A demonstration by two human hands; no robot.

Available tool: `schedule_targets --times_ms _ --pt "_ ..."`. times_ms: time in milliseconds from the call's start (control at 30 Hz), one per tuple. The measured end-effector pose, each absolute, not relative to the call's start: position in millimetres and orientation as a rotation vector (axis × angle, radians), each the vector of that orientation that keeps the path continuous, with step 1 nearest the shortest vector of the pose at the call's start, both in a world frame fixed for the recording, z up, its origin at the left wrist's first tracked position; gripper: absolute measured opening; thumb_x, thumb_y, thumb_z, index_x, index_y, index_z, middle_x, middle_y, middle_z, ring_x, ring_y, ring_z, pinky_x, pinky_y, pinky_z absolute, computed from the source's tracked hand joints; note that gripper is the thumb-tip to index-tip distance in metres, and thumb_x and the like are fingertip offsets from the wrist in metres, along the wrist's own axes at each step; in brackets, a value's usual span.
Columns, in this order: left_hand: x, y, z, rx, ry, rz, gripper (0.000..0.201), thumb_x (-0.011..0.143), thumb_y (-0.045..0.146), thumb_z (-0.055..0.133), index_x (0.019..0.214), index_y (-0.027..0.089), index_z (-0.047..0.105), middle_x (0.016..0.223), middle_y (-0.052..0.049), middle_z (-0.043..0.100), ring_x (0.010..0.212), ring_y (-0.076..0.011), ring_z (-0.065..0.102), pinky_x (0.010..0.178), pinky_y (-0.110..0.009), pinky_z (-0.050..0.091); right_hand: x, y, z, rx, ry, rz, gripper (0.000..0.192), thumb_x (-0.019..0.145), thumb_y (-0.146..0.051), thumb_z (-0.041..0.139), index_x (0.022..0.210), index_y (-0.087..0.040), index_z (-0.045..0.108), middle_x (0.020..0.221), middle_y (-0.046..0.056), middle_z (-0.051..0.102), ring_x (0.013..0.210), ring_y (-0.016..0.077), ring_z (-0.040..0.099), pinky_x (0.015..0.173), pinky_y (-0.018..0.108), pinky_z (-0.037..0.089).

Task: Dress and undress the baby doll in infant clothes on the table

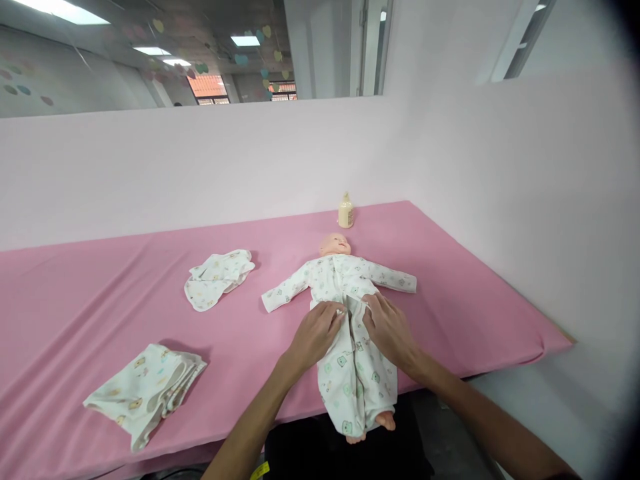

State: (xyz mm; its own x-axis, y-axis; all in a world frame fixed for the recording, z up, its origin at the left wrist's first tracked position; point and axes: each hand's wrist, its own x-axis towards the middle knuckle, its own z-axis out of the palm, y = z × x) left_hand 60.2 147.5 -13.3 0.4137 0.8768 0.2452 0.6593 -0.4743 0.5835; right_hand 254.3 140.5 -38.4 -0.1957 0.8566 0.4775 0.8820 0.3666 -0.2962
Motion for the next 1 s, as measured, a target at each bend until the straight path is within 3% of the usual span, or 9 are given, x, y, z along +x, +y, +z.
schedule_targets --times_ms 133,333,600,700,800,1000 --pt "63 148 -22 2.357 1.311 0.717 0.025 0.100 0.030 0.034 0.099 0.021 0.057 0.096 -0.003 0.063 0.090 -0.0170 0.058 0.075 -0.031 0.047 253 148 -40 -1.293 -2.084 0.171 0.018 0.090 -0.011 0.043 0.103 -0.020 0.051 0.093 0.003 0.061 0.083 0.0173 0.056 0.073 0.030 0.044" --pt "56 141 -22 2.287 1.294 0.709 0.025 0.098 0.033 0.038 0.107 0.021 0.058 0.098 -0.004 0.061 0.092 -0.0167 0.056 0.079 -0.030 0.047 253 147 -50 -1.151 -2.350 0.015 0.014 0.092 -0.011 0.044 0.089 -0.019 0.055 0.089 0.005 0.059 0.089 0.0200 0.052 0.081 0.034 0.043" --pt "41 155 -3 1.996 1.399 0.961 0.032 0.098 0.043 0.038 0.101 0.020 0.060 0.091 -0.003 0.063 0.081 -0.0150 0.056 0.076 -0.029 0.047 259 163 -29 -1.178 -2.014 0.170 0.022 0.097 -0.024 0.044 0.076 -0.020 0.051 0.081 0.002 0.058 0.079 0.0163 0.053 0.079 0.031 0.042" --pt "46 175 -7 2.086 1.498 1.090 0.034 0.098 0.041 0.038 0.115 0.021 0.060 0.111 -0.006 0.064 0.103 -0.0180 0.058 0.092 -0.035 0.046 251 190 -17 -1.345 -1.897 0.190 0.024 0.097 -0.029 0.043 0.075 -0.021 0.050 0.081 0.002 0.059 0.080 0.0161 0.055 0.074 0.029 0.042" --pt "61 193 -17 2.328 1.500 1.078 0.041 0.099 0.039 0.038 0.133 0.020 0.051 0.141 -0.010 0.050 0.133 -0.0217 0.044 0.109 -0.042 0.037 235 228 -7 -1.586 -1.934 0.167 0.020 0.097 -0.031 0.041 0.085 -0.020 0.054 0.091 0.003 0.064 0.088 0.0167 0.059 0.077 0.028 0.043" --pt "85 201 -42 2.686 1.501 0.713 0.047 0.098 0.026 0.036 0.143 0.011 0.041 0.150 -0.016 0.040 0.142 -0.0264 0.033 0.114 -0.048 0.033 195 293 5 -1.807 -2.035 0.126 0.029 0.093 -0.036 0.049 0.107 -0.014 0.059 0.110 0.014 0.066 0.094 0.0237 0.064 0.075 0.031 0.047"
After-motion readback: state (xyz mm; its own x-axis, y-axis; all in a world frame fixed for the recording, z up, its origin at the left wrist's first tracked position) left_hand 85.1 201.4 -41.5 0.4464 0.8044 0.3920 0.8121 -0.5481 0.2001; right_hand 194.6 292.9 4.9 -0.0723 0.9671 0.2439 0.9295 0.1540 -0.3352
